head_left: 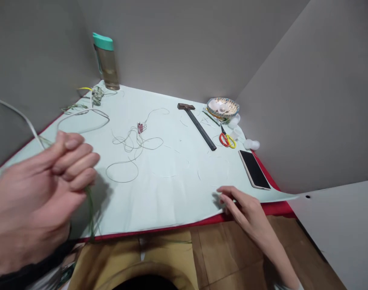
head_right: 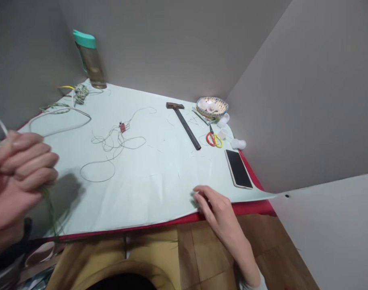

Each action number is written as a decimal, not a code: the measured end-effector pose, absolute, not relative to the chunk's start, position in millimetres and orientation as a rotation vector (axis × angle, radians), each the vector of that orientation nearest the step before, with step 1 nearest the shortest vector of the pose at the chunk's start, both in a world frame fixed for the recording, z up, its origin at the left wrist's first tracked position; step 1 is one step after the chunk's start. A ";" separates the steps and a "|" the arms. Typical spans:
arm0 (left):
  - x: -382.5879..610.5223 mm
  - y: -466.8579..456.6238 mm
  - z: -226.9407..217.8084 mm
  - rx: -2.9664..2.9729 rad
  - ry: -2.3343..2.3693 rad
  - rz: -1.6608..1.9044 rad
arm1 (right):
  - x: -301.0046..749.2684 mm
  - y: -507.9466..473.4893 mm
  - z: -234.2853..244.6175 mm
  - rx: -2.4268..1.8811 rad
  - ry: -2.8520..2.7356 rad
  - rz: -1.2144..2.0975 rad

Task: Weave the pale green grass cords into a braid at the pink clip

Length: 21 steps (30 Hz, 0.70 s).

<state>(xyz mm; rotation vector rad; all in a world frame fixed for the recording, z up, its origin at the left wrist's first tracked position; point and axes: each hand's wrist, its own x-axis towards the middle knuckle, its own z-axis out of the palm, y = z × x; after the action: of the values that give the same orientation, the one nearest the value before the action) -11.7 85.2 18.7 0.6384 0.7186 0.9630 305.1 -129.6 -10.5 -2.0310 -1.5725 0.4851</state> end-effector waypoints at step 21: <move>20.3 36.7 6.7 0.969 0.639 0.434 | 220.7 -68.7 2.7 -1.455 -1.925 0.475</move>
<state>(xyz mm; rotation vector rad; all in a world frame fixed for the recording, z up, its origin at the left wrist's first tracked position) 20.3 36.7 6.7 0.9693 0.6387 0.4337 220.7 -68.7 2.7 -1.4550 -1.9253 0.4745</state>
